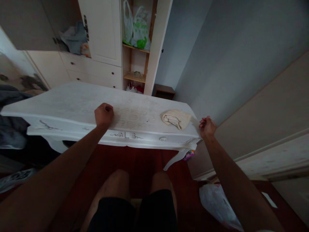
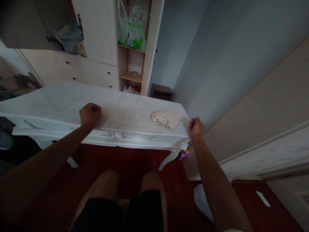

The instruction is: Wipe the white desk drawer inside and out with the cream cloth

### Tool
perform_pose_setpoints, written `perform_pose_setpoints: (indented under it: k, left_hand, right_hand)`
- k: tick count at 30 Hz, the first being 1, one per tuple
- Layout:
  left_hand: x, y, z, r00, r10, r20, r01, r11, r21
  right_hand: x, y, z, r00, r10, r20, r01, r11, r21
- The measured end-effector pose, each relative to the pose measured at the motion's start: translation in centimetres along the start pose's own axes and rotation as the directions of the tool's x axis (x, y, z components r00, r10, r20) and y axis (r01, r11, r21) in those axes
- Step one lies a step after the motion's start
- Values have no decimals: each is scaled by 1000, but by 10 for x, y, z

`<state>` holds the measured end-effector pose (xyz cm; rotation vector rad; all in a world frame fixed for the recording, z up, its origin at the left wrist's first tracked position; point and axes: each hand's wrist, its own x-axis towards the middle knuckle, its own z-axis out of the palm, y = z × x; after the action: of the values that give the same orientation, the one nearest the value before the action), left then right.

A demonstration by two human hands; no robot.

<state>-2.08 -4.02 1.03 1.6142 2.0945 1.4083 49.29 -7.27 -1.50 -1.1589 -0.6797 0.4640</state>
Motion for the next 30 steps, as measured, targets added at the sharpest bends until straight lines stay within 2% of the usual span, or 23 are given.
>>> perform_pose_setpoints:
  k: [10,17,22,30]
  left_hand:
    - [1,-6,3,996,76,46,-80,993,86]
    - [1,-9,5,995,86,53,-91,991,103]
    - [2,-10,7,994,109,7,-109,991,79]
    - [5,-14,11,990,134,-37,-133,991,32]
  right_hand:
    - [0,1,1,1000,8,-10,-8,1000,14]
    - [5,4,-1,1000,20,-16,-19,998,67]
    - [9,7,0,999,-14,-52,17,998,56]
    - [4,4,-2,1000,5,-18,-4,999,38]
